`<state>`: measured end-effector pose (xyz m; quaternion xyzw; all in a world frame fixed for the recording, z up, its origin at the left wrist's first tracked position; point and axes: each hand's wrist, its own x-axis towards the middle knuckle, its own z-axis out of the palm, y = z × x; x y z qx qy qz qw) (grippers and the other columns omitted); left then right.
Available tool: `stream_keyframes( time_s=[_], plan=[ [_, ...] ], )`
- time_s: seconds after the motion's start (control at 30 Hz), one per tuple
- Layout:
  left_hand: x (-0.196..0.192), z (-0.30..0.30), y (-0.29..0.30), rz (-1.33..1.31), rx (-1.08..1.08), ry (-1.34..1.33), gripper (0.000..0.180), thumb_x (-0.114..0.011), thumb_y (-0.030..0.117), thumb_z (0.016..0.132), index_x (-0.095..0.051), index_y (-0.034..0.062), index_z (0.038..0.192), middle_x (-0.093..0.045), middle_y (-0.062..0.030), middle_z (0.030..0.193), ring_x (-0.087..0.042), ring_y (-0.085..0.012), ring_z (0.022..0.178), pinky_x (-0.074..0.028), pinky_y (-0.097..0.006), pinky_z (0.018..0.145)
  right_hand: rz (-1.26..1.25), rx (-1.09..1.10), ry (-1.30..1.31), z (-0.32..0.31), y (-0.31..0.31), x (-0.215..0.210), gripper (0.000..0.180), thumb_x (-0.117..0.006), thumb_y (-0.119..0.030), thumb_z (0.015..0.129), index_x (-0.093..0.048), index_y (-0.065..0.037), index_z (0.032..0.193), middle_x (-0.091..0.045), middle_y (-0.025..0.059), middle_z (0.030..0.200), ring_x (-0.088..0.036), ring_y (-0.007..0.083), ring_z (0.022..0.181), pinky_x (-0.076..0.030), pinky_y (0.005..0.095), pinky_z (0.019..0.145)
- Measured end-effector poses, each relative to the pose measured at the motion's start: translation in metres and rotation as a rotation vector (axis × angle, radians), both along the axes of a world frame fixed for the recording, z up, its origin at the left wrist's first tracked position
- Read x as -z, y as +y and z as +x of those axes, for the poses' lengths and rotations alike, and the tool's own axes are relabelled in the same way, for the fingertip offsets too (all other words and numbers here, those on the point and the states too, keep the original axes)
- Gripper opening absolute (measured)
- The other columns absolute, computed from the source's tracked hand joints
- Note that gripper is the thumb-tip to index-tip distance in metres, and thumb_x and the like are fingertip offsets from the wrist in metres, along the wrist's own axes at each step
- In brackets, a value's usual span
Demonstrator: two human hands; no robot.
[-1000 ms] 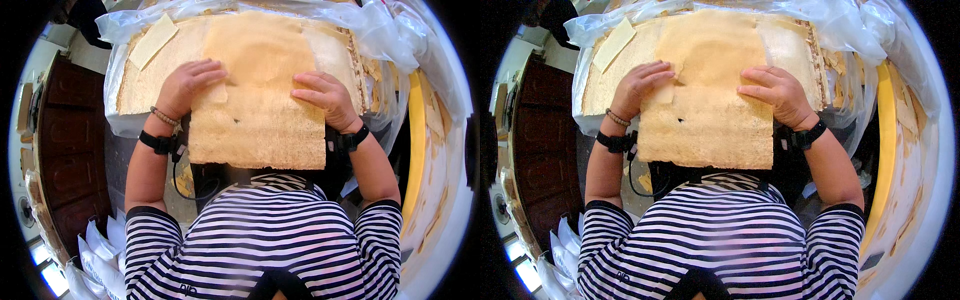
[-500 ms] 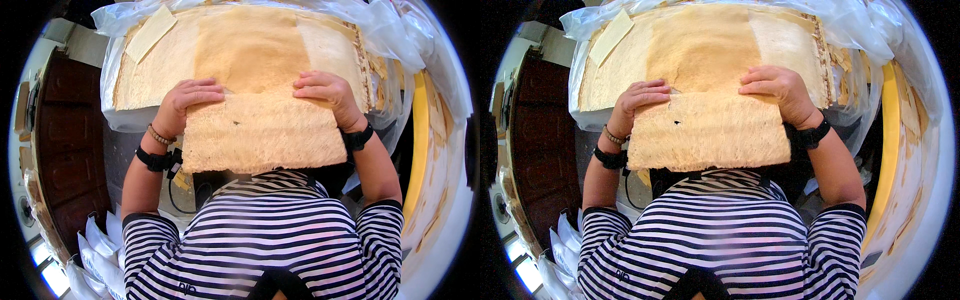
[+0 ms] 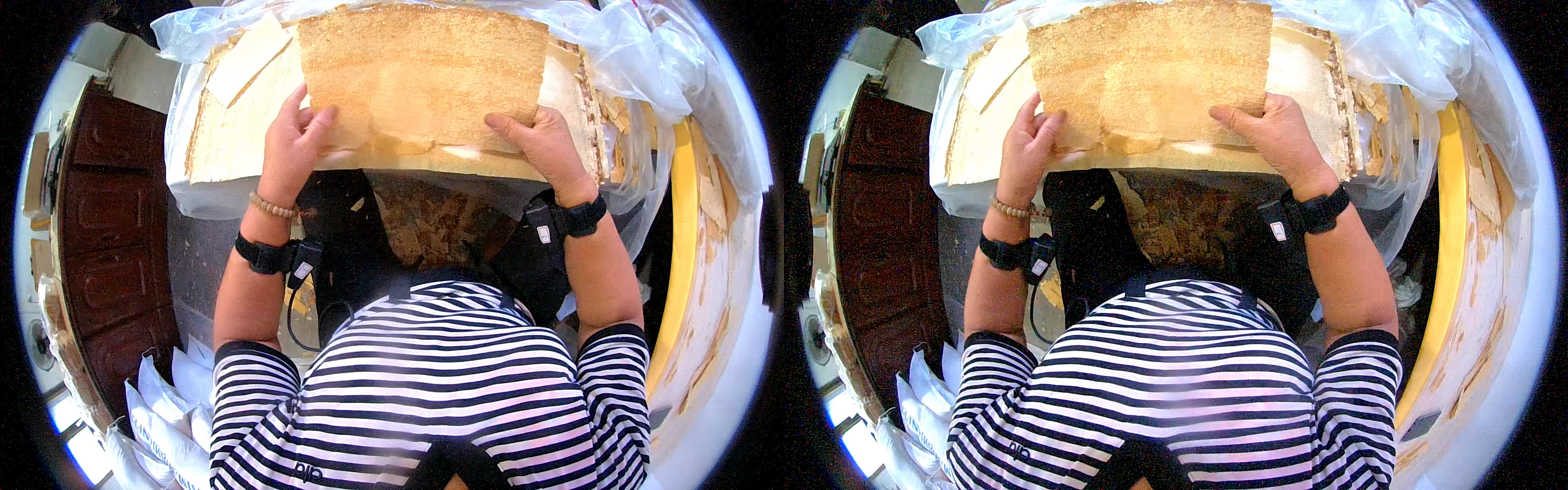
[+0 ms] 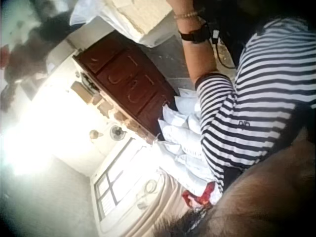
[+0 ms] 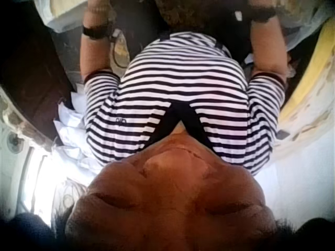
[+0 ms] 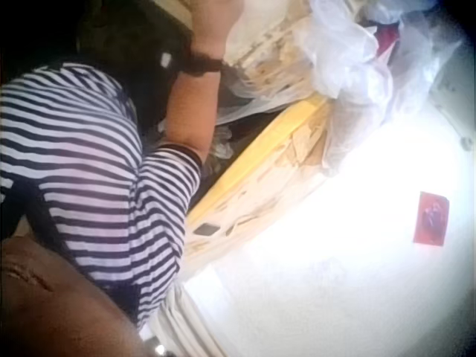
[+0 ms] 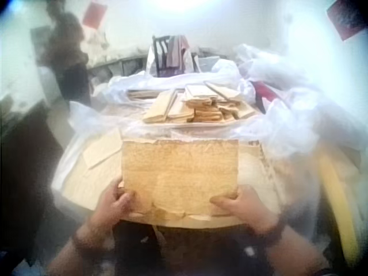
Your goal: Inspecting and sorting thin sheets of dried food product.
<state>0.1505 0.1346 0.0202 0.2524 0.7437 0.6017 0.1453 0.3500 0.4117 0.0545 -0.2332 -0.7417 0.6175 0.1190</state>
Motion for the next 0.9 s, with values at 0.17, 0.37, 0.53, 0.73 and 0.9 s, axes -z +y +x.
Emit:
stream_keyframes(
  time_s=[0.17,0.37,0.53,0.73,0.9],
  plan=[
    [0.000,0.002,0.003,-0.234,-0.072,0.320,0.029,-0.066,0.013,0.094,-0.066,0.0013,0.120,-0.070,-0.0071,0.100,-0.063,-0.0120,0.081,-0.052,-0.025,0.070,0.156,0.199,0.208,0.035,0.009,-0.046,0.030,-0.076,-0.021,0.087,-0.073,-0.001,0.109,-0.073,0.0073,0.100,-0.067,0.0128,0.085,-0.054,0.0274,0.075],
    [-0.011,0.020,0.023,-0.495,0.003,1.061,0.041,-0.074,0.028,0.086,-0.067,0.0085,0.120,-0.063,-0.0133,0.126,-0.060,-0.0288,0.113,-0.048,-0.040,0.097,0.870,0.681,0.102,0.144,0.072,-0.102,0.030,-0.054,-0.016,0.100,-0.067,-0.003,0.124,-0.068,0.0141,0.122,-0.066,0.0189,0.105,-0.048,0.0304,0.096],
    [-0.020,0.041,0.038,-0.469,0.235,1.032,0.057,-0.076,0.038,0.081,-0.060,0.0122,0.130,-0.060,-0.0119,0.130,-0.053,-0.0293,0.122,-0.042,-0.041,0.104,1.379,1.020,-0.017,0.270,0.128,-0.153,0.034,-0.060,-0.027,0.097,-0.071,-0.003,0.118,-0.071,0.0126,0.117,-0.066,0.0158,0.105,-0.049,0.0279,0.093],
    [-0.036,0.036,0.048,-0.597,0.306,0.994,0.058,-0.077,0.041,0.078,-0.063,0.0125,0.126,-0.064,-0.0103,0.117,-0.058,-0.0280,0.110,-0.049,-0.038,0.094,1.444,1.007,-0.638,0.367,0.165,-0.149,0.061,-0.065,-0.033,0.094,-0.046,-0.007,0.145,-0.059,0.0158,0.136,-0.056,0.0266,0.124,-0.039,0.0328,0.108],
    [-0.049,0.050,0.039,-0.667,0.407,0.900,0.051,-0.078,0.037,0.078,-0.066,0.0099,0.119,-0.065,-0.0111,0.100,-0.062,-0.0294,0.093,-0.052,-0.039,0.083,1.047,0.782,-0.081,0.271,0.090,-0.091,0.047,-0.065,-0.023,0.095,-0.054,-0.005,0.137,-0.063,0.0127,0.128,-0.059,0.0218,0.116,-0.042,0.0308,0.102]
  ],
)
